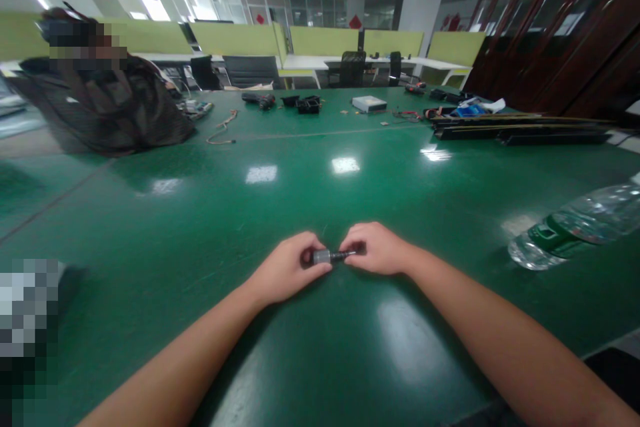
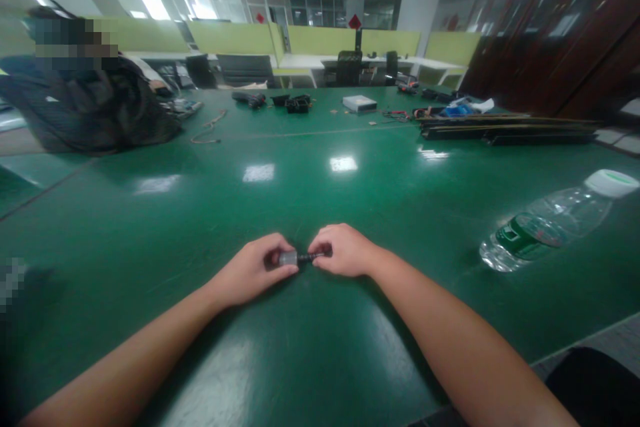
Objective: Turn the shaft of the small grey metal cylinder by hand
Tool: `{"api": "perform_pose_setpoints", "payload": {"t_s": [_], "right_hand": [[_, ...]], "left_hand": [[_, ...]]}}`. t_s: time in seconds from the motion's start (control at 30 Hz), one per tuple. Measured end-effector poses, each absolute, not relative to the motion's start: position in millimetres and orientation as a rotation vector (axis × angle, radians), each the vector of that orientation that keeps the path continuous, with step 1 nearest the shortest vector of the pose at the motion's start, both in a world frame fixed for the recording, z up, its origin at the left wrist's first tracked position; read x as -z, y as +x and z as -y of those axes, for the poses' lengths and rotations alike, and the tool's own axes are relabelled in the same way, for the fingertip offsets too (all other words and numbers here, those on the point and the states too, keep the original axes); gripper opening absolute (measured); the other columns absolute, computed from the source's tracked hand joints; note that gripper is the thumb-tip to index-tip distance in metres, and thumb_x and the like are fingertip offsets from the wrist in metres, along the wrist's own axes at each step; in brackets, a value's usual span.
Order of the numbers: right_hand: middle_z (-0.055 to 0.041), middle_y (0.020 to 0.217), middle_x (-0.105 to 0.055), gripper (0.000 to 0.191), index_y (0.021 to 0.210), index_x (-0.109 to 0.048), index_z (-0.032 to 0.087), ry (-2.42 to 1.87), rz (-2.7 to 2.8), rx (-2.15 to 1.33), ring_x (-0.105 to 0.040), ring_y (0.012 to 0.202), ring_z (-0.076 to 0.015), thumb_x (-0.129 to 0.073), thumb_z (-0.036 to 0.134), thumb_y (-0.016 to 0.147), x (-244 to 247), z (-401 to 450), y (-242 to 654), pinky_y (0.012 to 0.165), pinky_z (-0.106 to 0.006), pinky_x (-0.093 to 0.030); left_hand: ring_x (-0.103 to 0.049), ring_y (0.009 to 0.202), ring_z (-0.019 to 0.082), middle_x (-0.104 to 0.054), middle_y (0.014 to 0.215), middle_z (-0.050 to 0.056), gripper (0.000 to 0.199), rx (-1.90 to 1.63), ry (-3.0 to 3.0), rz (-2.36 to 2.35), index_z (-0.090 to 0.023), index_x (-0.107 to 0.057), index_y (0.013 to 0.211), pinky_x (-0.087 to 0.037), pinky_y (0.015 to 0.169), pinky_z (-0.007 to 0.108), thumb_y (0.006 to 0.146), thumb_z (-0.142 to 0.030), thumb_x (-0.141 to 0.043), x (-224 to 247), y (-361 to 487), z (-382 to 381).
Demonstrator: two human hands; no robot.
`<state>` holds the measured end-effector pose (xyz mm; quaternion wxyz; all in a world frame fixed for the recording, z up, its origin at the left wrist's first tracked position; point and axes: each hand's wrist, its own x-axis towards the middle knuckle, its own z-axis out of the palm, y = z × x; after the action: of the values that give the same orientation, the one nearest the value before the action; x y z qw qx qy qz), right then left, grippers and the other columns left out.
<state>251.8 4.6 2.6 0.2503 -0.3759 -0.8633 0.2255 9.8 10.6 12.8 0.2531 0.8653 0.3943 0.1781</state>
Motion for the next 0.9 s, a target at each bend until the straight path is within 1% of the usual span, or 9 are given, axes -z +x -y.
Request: {"api": "perform_pose_setpoints", "payload": {"t_s": [0.17, 0.47, 0.7, 0.9], "right_hand": [[-0.002, 0.081, -0.068, 0.013, 0.087, -0.073, 0.018, -1.047, 2.346, -0.623, -0.061, 0.076, -0.0139, -0.071, 0.017, 0.075, -2.9, -3.9, 253.2, 0.071, -0.025, -0.044], [-0.0022, 0.084, -0.069, 0.014, 0.088, -0.073, 0.018, -1.064, 2.323, -0.678, -0.062, 0.077, -0.0137, -0.071, 0.017, 0.074, -2.3, -5.3, 258.1, 0.073, -0.025, -0.046], [-0.0021, 0.08, -0.068, 0.014, 0.088, -0.074, 0.017, -1.163, 2.287, -0.732, -0.061, 0.071, -0.0122, -0.071, 0.017, 0.074, -6.3, -5.1, 265.1, 0.066, -0.023, -0.045], [-0.0032, 0.081, -0.071, 0.016, 0.087, -0.075, 0.016, -1.291, 2.215, -0.813, -0.062, 0.07, -0.0128, -0.071, 0.018, 0.072, -8.7, -13.5, 287.4, 0.065, -0.024, -0.047]], "left_hand": [[-0.056, 0.07, 0.016, -0.06, 0.079, 0.0, 0.022, -0.487, 2.351, -1.066, -0.019, -0.063, 0.091, -0.041, 0.063, 0.026, 0.085, -0.04, -0.066, -12.4, 9.7, -10.7], [-0.056, 0.07, 0.016, -0.061, 0.079, 0.0, 0.022, -0.485, 2.349, -1.064, -0.019, -0.063, 0.091, -0.041, 0.063, 0.026, 0.085, -0.04, -0.066, -12.9, 9.8, -10.8], [-0.057, 0.069, 0.016, -0.061, 0.078, 0.0, 0.024, -0.49, 2.357, -1.072, -0.019, -0.064, 0.091, -0.042, 0.064, 0.026, 0.085, -0.042, -0.064, -14.7, 10.4, -9.9], [-0.056, 0.069, 0.016, -0.061, 0.078, 0.001, 0.025, -0.482, 2.343, -1.086, -0.019, -0.063, 0.091, -0.042, 0.063, 0.026, 0.085, -0.043, -0.064, -15.4, 10.5, -9.3]]}}
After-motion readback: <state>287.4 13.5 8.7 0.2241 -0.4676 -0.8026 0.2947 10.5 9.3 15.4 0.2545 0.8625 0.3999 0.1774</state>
